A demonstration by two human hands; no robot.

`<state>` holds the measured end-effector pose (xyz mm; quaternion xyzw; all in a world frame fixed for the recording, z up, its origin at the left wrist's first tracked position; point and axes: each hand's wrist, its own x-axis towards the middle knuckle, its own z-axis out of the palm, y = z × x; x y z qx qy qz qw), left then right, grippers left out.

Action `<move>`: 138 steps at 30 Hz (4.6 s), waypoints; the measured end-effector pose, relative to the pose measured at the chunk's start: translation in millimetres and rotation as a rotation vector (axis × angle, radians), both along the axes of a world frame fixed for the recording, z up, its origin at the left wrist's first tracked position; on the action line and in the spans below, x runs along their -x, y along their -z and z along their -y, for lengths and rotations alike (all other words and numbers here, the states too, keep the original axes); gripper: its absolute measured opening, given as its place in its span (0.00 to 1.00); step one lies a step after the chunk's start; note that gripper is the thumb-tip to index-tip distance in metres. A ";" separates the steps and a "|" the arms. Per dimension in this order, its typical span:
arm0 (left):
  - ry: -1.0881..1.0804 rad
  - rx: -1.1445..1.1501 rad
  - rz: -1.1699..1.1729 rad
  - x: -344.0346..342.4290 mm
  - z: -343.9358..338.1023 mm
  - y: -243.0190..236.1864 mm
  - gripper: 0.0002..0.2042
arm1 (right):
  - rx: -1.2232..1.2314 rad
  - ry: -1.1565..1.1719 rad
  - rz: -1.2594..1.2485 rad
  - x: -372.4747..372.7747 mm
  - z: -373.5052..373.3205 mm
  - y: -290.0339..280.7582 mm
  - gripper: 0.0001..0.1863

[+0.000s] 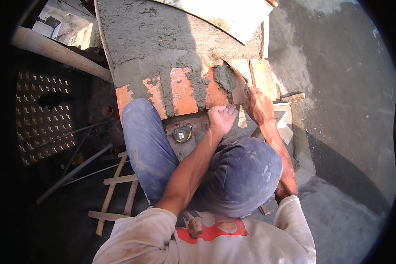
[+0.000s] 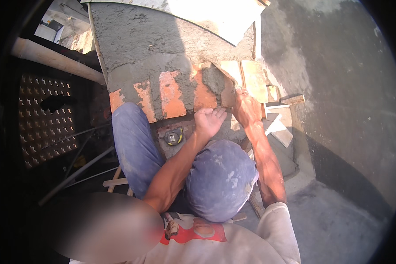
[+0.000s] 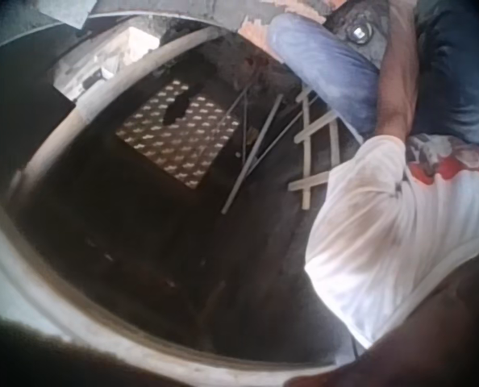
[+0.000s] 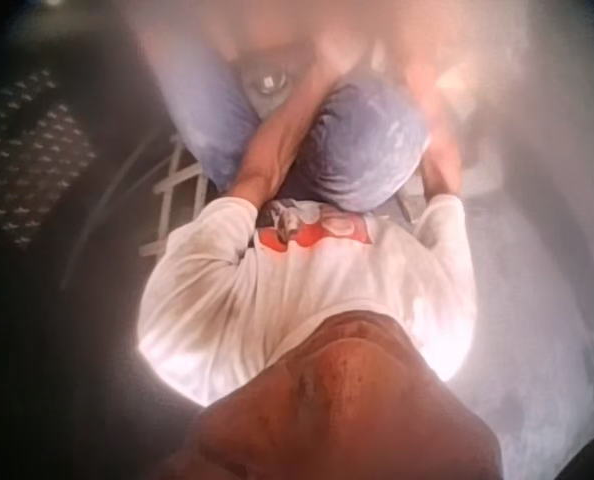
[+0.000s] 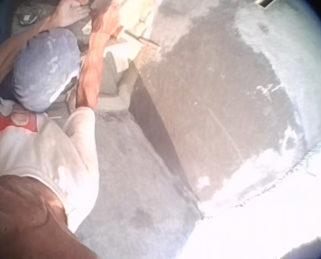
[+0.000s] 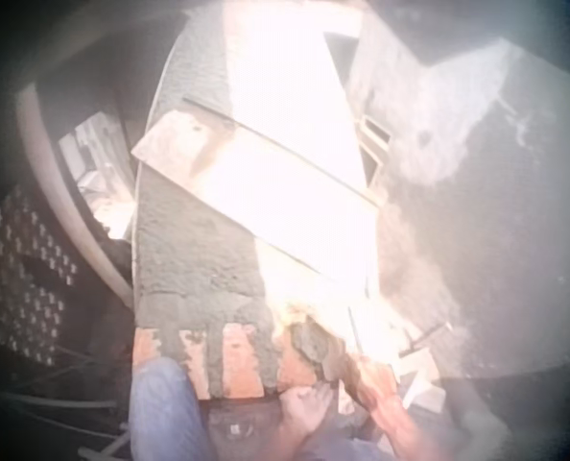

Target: The person scoops mortar from a pan and applies it to a brick wall using a trowel. They then use a tape measure to check the dimensions of the wall and smooth the mortar with a wooden plank.

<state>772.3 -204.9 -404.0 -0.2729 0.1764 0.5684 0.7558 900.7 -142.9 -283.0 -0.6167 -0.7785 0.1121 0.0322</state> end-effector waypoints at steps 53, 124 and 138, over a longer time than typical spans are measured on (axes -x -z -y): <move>0.141 -0.231 -0.071 37.3 19.0 -0.4 0.47 | 0.196 0.353 -0.501 25.1 102.6 68.5 0.24; 0.656 -0.121 -2.891 220.5 85.8 -155.3 0.32 | 0.269 -0.141 -0.561 134.1 -61.4 100.4 0.24; 0.723 -0.077 -2.899 231.5 91.6 -155.4 0.32 | 0.045 -0.127 0.063 66.8 -110.3 71.9 0.19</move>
